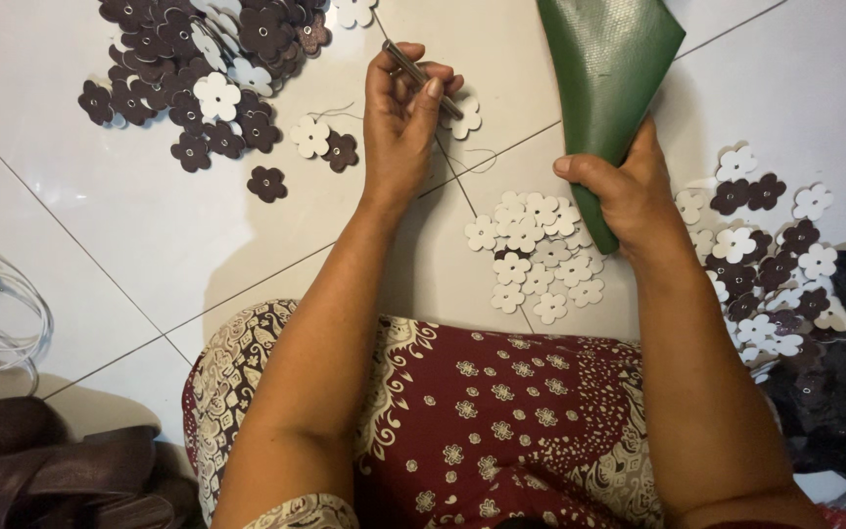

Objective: The person sits on a tiled floor and uses a green handheld tool to press flower-shaped decorative pieces onto a surface. They repeatedly pick up individual pieces and apply them using the tool.

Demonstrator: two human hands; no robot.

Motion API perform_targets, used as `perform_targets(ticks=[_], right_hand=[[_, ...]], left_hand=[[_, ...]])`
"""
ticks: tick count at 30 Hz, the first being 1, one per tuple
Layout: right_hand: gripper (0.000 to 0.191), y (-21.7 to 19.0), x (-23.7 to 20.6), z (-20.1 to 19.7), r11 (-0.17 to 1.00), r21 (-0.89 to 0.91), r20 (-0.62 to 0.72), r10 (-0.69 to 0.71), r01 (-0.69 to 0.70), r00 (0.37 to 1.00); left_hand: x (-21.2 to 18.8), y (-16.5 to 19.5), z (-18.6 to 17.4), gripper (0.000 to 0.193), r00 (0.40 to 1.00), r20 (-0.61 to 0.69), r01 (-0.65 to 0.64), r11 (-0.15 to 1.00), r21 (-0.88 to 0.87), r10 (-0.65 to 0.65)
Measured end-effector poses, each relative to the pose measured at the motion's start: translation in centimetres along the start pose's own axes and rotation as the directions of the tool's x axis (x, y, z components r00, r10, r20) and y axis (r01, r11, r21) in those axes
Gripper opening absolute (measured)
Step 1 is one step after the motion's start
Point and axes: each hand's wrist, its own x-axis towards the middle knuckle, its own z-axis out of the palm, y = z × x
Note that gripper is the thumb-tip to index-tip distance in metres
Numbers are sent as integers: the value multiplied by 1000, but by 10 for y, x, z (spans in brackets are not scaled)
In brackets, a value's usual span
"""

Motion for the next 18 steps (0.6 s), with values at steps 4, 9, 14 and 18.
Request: perform_targets(ticks=[4, 9, 14, 18], right_hand=[[87, 0, 1, 0, 1000, -13, -5, -1, 1, 1000], [87, 2, 1, 0, 999, 15, 12, -32, 32, 999], [87, 3, 1, 0, 1000, 9, 4, -16, 16, 1000], [87, 2, 1, 0, 1000, -10, -7, -5, 5, 1000]], left_hand=[[2, -2, -1, 35, 1000, 6, -15, 1000, -1, 15], [1, -5, -1, 35, 999, 17, -35, 999, 13, 35], [-4, -7, -3, 33, 999, 33, -17, 999, 41, 16], [-8, -10, -3, 28, 998, 48, -36, 984, 172, 29]])
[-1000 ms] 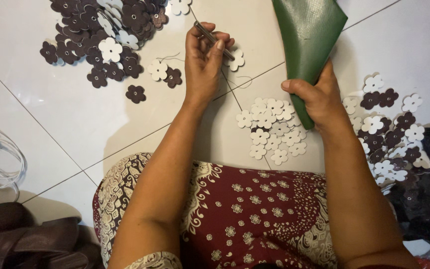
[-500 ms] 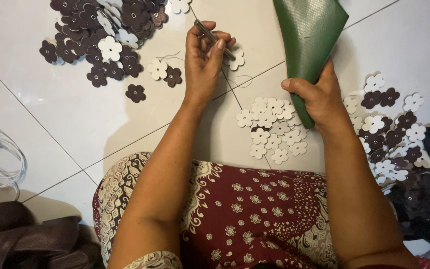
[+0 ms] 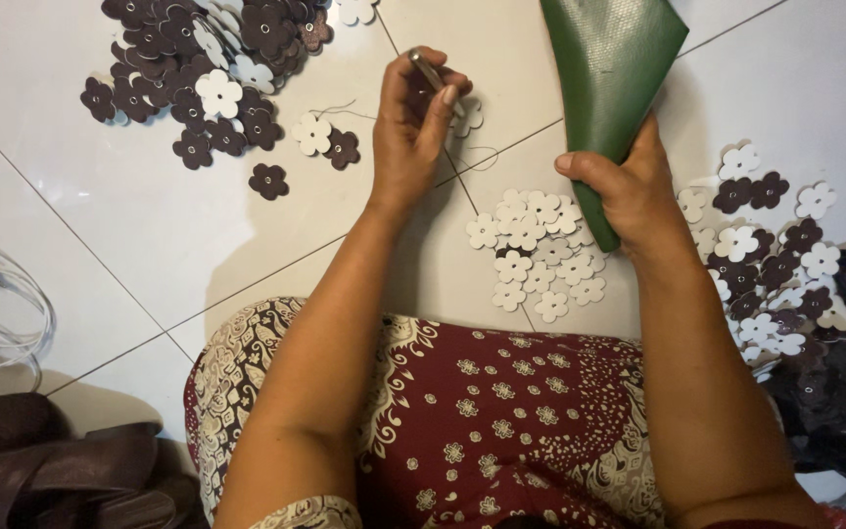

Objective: The person sits on a tiled floor and uses a green handheld tool to press flower-shaped decorative pieces onto a surface. They repeatedly pick up individual pieces and apply them using the tool.

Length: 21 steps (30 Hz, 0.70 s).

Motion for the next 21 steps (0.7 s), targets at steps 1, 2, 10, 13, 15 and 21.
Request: perform_targets(ticks=[1, 2, 10, 13, 15, 21], right_hand=[[86, 0, 0, 0, 1000, -1, 0, -1, 1, 1000], [87, 0, 0, 0, 1000, -2, -1, 10, -10, 1000], [84, 1, 0, 0, 999, 35, 8, -25, 24, 1000], [84, -1, -3, 3, 1000, -23, -24, 6, -6, 1000], [81, -5, -6, 5, 980, -159, -17, -120, 116, 993], [82, -17, -27, 8, 854, -420, 14, -333, 308, 943]], left_hand=[[-1, -1, 1, 27, 1000, 6, -10, 1000, 29, 10], [-3, -2, 1, 27, 1000, 13, -20, 998, 59, 19], [-15, -6, 3, 28, 988, 88, -148, 937, 316, 126], [-20, -4, 4, 29, 986, 93, -168, 888, 429, 142], [-19, -3, 5, 29, 984, 92, -178, 874, 452, 152], [-15, -2, 4, 30, 977, 98, -211, 872, 443, 187]])
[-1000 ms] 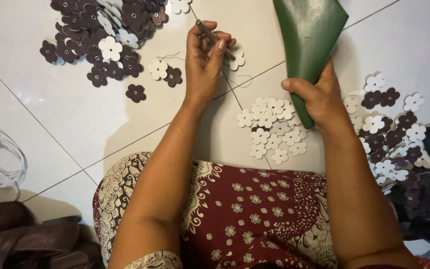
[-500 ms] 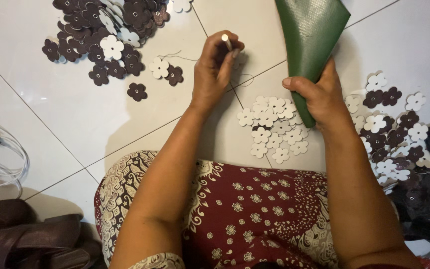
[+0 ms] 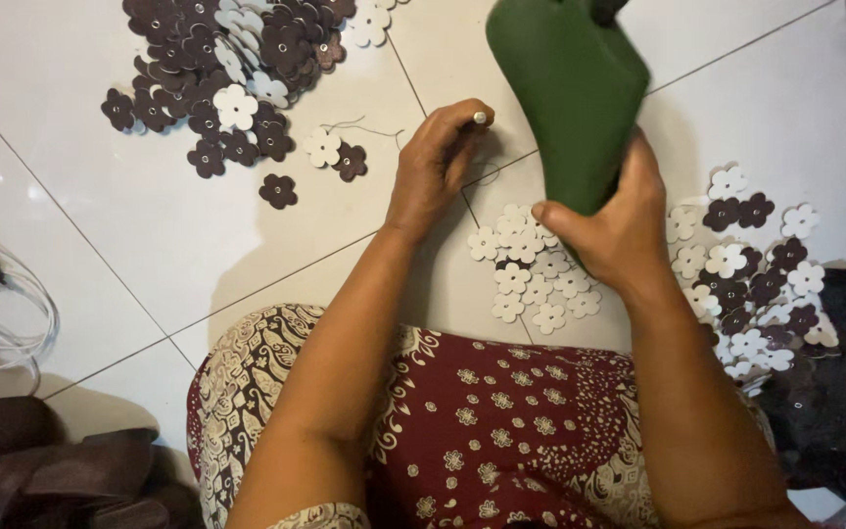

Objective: The person sits on a tiled floor and uses a green handheld tool to press flower-shaped decorative pieces onto a surface. They repeatedly pick up individual pieces and apply them using the tool.

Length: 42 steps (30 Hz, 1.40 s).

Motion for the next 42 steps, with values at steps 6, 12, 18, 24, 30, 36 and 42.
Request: perform_targets(ticks=[6, 12, 18, 24, 30, 36, 42], right_hand=[[69, -22, -26, -12, 965, 206, -31, -160, 163, 987], [103, -47, -10, -15, 931, -364, 101, 36, 3, 994], [97, -52, -10, -13, 948, -319, 26, 10, -1, 1000], [86, -41, -18, -11, 987, -35, -21, -157, 156, 987], [101, -41, -9, -6, 953, -293, 44, -72, 82, 996], [74, -13, -3, -6, 991, 133, 44, 19, -25, 999], [60, 30, 13, -1, 765, 518, 157, 356, -383, 921]], left_hand=[[2, -6, 0, 31, 1000, 6, -10, 999, -32, 10], [1, -8, -4, 35, 992, 39, 118, 987, 113, -123], [4, -5, -3, 29, 999, 6, 47, 999, -27, -47], [3, -4, -3, 26, 999, 5, 34, 999, -14, -34], [4, -7, -4, 34, 993, 35, 113, 991, 67, -116], [11, -5, -6, 23, 998, -44, 48, 992, -114, -53], [22, -1, -17, 19, 921, -173, 233, 849, -474, -349]])
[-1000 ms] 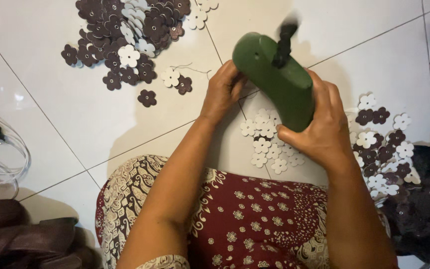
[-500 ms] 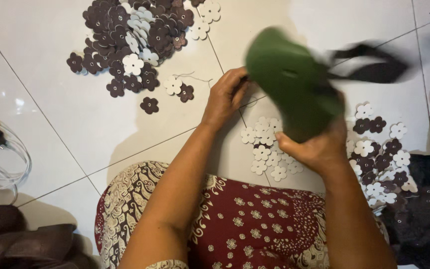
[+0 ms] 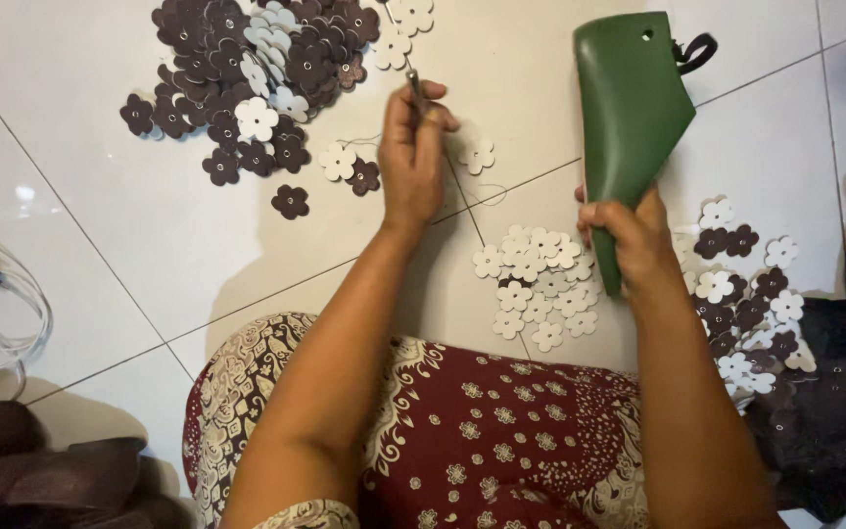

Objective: The person sits on a tiled floor and uses a green handheld tool to press flower-shaped decorative pieces onto a surface. They repeatedly pick up individual pieces and apply them using the tool.

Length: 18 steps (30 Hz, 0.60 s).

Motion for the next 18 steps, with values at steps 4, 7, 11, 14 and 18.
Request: perform_targets(ticks=[4, 7, 11, 14, 18], right_hand=[[57, 8, 11, -6, 962, 251, -25, 115, -105, 993], [58, 8, 14, -13, 888, 429, 117, 126, -164, 985], [59, 8, 18, -19, 857, 488, 180, 86, -165, 980], [58, 11, 18, -21, 867, 470, 188, 88, -168, 978], [56, 13, 20, -19, 897, 408, 159, 114, -170, 981]], left_hand=[[8, 15, -9, 25, 996, 14, -71, 733, 677, 84], [7, 22, -5, 42, 983, 178, -176, 574, 800, 53], [-1, 26, 7, 49, 965, 220, -113, 529, 841, -144], [-2, 32, 10, 41, 953, 237, -115, 493, 862, -192], [-4, 38, 21, 36, 874, 229, 40, 533, 845, -429]])
